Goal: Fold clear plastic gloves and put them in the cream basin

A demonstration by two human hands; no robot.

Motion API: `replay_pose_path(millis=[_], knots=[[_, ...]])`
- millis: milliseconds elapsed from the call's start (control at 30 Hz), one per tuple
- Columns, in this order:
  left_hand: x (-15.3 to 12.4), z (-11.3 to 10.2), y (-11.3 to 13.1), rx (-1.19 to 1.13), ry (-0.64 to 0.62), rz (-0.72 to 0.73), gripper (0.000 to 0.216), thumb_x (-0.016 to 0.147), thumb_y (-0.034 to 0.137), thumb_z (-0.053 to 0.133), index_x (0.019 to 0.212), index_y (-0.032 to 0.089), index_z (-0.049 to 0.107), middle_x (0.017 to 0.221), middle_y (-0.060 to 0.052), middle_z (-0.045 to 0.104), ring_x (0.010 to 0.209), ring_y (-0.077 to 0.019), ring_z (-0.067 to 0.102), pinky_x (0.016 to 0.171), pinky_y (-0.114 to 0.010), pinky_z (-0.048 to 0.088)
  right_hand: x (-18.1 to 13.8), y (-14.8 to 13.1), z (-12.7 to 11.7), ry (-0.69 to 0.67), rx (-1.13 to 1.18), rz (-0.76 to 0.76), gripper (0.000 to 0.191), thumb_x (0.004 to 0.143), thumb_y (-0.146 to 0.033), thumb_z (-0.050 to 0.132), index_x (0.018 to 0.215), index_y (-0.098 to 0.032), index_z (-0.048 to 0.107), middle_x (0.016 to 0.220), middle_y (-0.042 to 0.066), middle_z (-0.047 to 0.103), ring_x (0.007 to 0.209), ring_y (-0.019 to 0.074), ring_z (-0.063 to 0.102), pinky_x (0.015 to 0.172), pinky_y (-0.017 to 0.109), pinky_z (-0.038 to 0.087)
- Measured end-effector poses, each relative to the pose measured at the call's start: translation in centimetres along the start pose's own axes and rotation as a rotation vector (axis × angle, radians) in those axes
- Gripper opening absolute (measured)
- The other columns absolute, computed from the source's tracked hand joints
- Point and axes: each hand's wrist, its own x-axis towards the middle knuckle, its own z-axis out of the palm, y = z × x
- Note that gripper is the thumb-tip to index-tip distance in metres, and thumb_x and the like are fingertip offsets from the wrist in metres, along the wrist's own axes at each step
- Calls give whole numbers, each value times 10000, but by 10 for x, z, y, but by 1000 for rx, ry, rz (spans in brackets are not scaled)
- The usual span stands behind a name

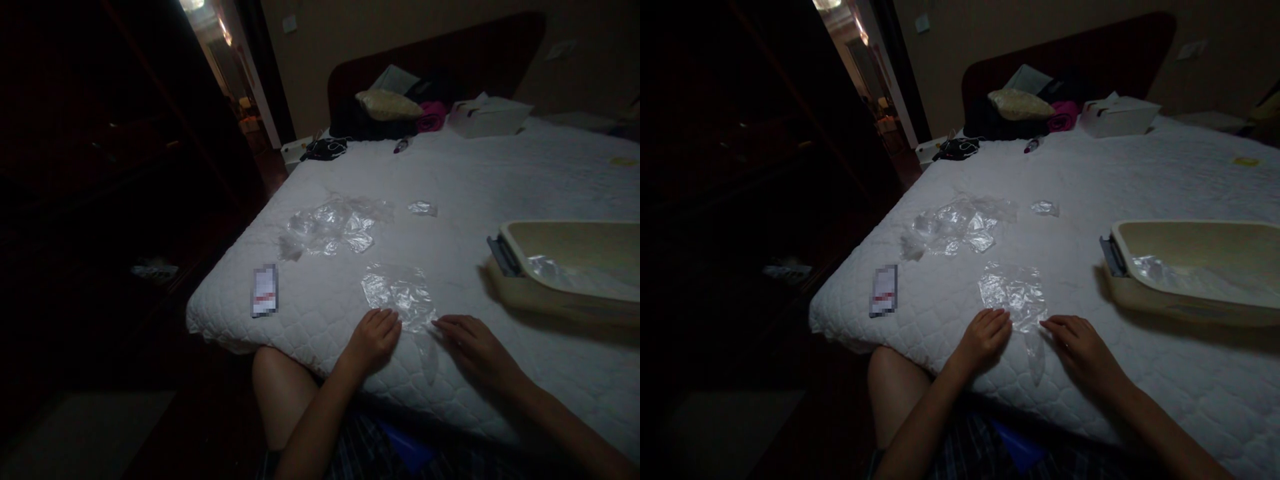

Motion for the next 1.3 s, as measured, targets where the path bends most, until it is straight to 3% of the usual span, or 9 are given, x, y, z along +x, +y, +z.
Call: replay_pose_path(millis=[367,633,800,1033,1300], knots=[[0,14,14,-125,-35,-10,361,807,167,440,1145,78,530,1160,-149,600,1145,-245,518,952,-427,462,-11,-8,10,108,-29,-120,243,823,-154,527,1044,-209,611,932,85,653,838,184,604,719,341,498],[1,12,14,-94,-61,-11,340,799,166,457,1116,80,543,1145,-145,606,1156,-232,508,989,-418,432,-16,-13,-6,46,-44,-158,297,801,-138,525,1067,-242,607,928,75,670,829,191,615,747,364,479],[1,10,14,-82,-73,1,331,807,167,438,1106,85,554,1151,-150,602,1166,-236,500,993,-442,421,-22,-19,1,-35,-115,-259,366,829,-111,456,1139,-259,583,1000,77,670,921,192,610,848,407,446],[2,8,15,-62,-44,-4,335,801,176,449,1101,77,561,1177,-137,585,1171,-244,486,1016,-429,397,-18,-23,7,-25,-157,-317,365,842,-72,425,1142,-219,573,990,81,669,921,186,602,844,407,439],[3,8,16,-38,-129,8,313,828,181,435,1105,98,555,1118,-141,605,1119,-222,523,989,-430,420,-12,-28,3,61,-62,-191,300,795,-148,519,1075,-215,600,963,79,661,892,201,592,828,403,447]])
